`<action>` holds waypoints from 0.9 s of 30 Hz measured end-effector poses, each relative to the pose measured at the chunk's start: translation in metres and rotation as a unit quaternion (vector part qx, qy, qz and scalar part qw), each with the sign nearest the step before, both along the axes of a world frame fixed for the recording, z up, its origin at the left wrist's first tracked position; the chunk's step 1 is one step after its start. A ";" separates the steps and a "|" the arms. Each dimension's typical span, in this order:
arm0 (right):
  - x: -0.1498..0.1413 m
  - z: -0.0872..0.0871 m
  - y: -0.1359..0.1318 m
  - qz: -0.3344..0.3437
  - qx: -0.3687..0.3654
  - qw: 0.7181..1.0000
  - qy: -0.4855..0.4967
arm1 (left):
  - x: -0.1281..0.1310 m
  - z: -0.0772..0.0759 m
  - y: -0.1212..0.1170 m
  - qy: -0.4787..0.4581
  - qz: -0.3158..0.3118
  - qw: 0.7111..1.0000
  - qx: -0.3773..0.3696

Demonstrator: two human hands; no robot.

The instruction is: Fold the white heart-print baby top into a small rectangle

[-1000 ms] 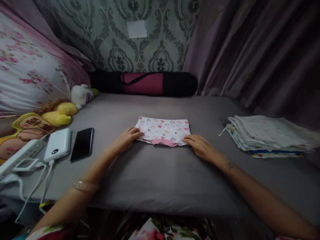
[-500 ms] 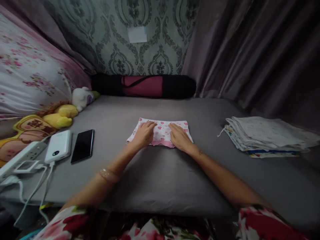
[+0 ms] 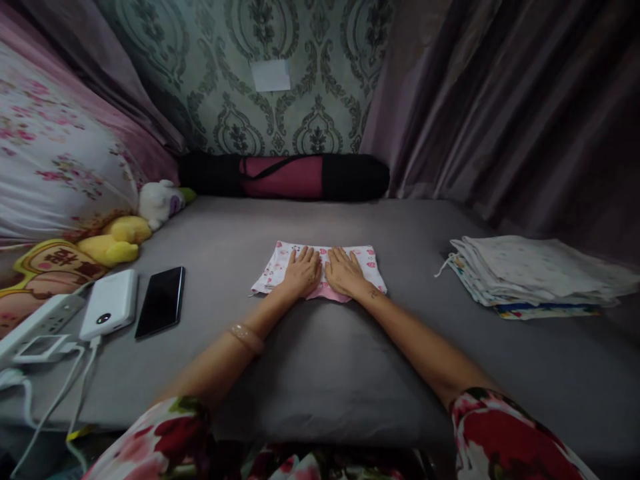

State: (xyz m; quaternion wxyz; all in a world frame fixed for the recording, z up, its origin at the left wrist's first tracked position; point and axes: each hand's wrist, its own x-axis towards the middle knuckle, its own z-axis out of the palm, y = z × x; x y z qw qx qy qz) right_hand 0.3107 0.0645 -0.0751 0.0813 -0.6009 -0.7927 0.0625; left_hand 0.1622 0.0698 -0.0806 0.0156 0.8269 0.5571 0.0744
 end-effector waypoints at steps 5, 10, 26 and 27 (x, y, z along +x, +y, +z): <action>0.001 0.003 0.002 0.027 -0.012 1.000 -0.008 | -0.002 0.001 0.008 0.002 -0.006 1.000 -0.023; 0.003 0.006 0.001 0.032 0.001 0.999 -0.006 | -0.001 0.001 0.009 0.001 -0.003 1.000 -0.001; 0.022 -0.001 -0.002 -0.012 0.014 1.000 -0.016 | -0.023 0.004 0.008 0.029 0.043 0.999 0.002; 0.024 0.000 -0.003 -0.018 0.019 1.000 -0.017 | -0.024 0.005 0.008 0.029 0.050 0.998 0.002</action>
